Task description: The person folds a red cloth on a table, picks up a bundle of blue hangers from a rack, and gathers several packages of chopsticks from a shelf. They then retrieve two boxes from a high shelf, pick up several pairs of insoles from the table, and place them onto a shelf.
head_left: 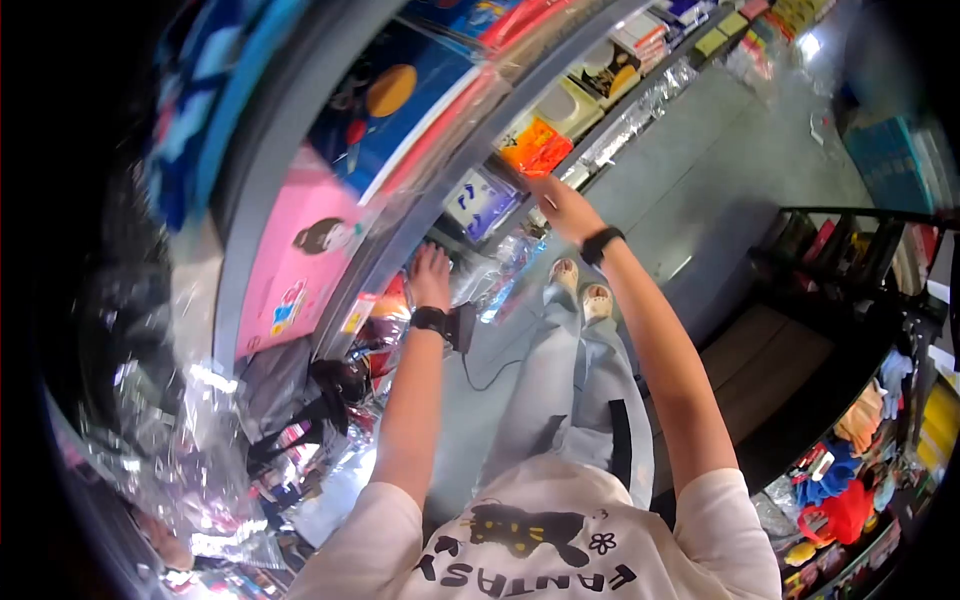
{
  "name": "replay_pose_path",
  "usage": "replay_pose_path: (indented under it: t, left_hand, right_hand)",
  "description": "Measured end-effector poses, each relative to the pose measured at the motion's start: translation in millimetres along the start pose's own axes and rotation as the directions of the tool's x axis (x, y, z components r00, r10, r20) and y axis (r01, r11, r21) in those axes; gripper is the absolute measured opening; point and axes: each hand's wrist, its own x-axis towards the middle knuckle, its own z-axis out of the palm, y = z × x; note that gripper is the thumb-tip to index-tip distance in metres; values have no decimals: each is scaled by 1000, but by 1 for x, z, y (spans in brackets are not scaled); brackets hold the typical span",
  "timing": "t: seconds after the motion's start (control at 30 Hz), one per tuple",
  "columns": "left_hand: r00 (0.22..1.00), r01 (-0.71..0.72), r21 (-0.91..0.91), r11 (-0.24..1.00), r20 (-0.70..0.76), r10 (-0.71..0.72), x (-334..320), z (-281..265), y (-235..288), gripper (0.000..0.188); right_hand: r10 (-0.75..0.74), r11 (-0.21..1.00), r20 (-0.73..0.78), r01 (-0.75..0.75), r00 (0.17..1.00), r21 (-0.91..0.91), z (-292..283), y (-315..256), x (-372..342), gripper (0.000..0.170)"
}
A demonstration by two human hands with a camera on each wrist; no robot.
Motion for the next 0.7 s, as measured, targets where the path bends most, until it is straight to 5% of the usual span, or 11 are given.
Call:
replay_pose_path:
  t: [0.07,0.13,0.2,0.23,0.27,0.3,0.33,0.5,0.57,0.7]
  left_hand:
    - [890,59,23,998,-454,-42,18,73,14,42]
    - [913,103,63,993,-401,-69,42,57,11,41]
    - [855,105,-90,990,-501,-137,71,52,7,43]
    - [822,96,-171,981,-543,-175,85,46,2,45]
    - [918,132,316,939,-396,4,95,35,0,44]
    - [983,58,727,684,-160,87,107,5,-7,44]
    - [996,18,796,605,-70,63,110,5,-6,44]
    - [994,99,689,718,-29,-109,125,13,-13,48]
    - [991,98,703,705,-4,-134,126,12,-14,50]
    - [988,-23,849,527,99,-117,126,14,-15,53]
  right_hand:
    - [-89,995,-37,91,995,45,14,15,36,24]
    - [-32,999,36,31,999,29,25,24,62,35]
    - [112,987,223,-135,968,89,42,33,82,52]
    - [133,991,243,-127,961,-39,48,35,91,61]
    - [160,979,262,-120,952,-163,56,36,95,69]
    - [226,958,279,-160,933,-238,58,30,94,77]
    - [235,959,272,-176,933,-222,65,33,94,79]
    - [350,906,336,-225,875,-359,76,39,96,75]
    - [324,936,388,-232,863,-264,76,43,98,75]
    - [294,945,358,-214,886,-246,81,46,99,72]
